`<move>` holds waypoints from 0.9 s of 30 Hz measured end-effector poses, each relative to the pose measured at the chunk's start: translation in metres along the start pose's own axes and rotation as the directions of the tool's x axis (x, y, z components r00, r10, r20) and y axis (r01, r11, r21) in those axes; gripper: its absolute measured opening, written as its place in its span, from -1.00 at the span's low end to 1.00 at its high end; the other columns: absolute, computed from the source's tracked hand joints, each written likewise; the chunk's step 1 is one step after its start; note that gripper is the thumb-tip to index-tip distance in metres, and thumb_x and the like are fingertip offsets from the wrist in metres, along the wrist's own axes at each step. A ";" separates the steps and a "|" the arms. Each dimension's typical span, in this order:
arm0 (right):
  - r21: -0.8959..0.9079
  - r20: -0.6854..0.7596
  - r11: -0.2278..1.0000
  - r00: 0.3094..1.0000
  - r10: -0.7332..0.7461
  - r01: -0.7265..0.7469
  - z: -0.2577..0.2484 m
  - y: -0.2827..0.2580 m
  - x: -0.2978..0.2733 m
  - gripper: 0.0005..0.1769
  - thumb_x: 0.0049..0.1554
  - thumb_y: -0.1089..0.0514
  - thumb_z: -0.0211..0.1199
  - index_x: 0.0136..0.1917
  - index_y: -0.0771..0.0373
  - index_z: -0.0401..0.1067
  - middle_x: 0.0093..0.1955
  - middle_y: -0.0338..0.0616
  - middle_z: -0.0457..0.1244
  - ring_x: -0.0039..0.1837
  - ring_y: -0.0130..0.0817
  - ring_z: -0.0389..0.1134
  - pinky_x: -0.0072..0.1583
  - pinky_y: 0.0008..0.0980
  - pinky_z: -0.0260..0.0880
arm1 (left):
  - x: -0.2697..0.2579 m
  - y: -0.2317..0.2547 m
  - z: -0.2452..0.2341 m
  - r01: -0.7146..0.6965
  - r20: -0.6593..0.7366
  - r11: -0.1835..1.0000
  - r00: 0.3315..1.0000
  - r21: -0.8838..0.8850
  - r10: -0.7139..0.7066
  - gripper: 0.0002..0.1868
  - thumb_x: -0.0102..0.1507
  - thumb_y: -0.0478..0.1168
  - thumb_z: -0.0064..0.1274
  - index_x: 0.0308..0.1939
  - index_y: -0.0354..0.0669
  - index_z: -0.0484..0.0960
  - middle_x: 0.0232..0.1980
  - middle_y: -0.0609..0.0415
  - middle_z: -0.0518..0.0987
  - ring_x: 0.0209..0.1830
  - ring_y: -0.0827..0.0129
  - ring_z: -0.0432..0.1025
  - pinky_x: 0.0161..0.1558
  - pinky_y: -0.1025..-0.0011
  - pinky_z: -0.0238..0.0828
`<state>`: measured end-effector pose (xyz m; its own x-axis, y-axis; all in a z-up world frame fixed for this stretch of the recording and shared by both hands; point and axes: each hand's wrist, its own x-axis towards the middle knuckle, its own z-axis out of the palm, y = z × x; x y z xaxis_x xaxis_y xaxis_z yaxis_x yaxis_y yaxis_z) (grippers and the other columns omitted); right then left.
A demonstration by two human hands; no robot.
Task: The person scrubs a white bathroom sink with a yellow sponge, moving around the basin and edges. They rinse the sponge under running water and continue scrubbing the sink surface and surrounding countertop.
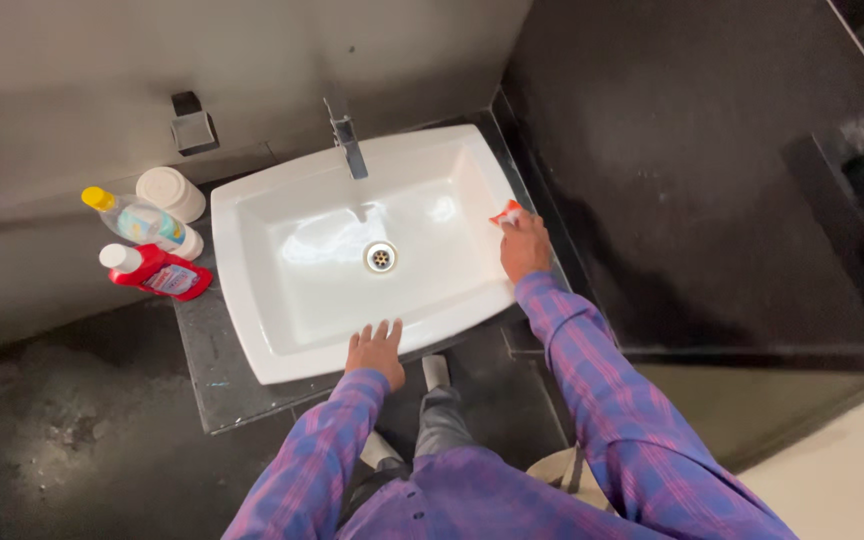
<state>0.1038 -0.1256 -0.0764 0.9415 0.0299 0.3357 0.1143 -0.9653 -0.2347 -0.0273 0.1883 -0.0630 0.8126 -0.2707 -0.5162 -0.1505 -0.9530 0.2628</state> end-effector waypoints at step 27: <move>-0.024 0.097 0.939 0.935 -0.341 0.344 0.061 -0.004 0.166 -0.69 0.20 0.24 0.16 0.14 0.48 0.52 0.24 0.10 0.26 0.28 -0.03 0.21 0.29 -0.19 0.25 | 0.080 0.051 -0.032 0.281 0.200 0.877 0.955 -0.390 -0.217 -0.62 0.21 -0.04 0.08 0.11 0.18 0.71 0.11 0.00 0.67 0.21 0.09 0.49 0.29 0.21 0.38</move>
<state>0.2788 -0.1011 -0.0756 0.8723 0.3819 0.3054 0.4238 -0.9020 -0.0825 0.0486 0.1225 -0.0647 0.6963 -0.0786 -0.7134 0.3165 -0.8585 0.4034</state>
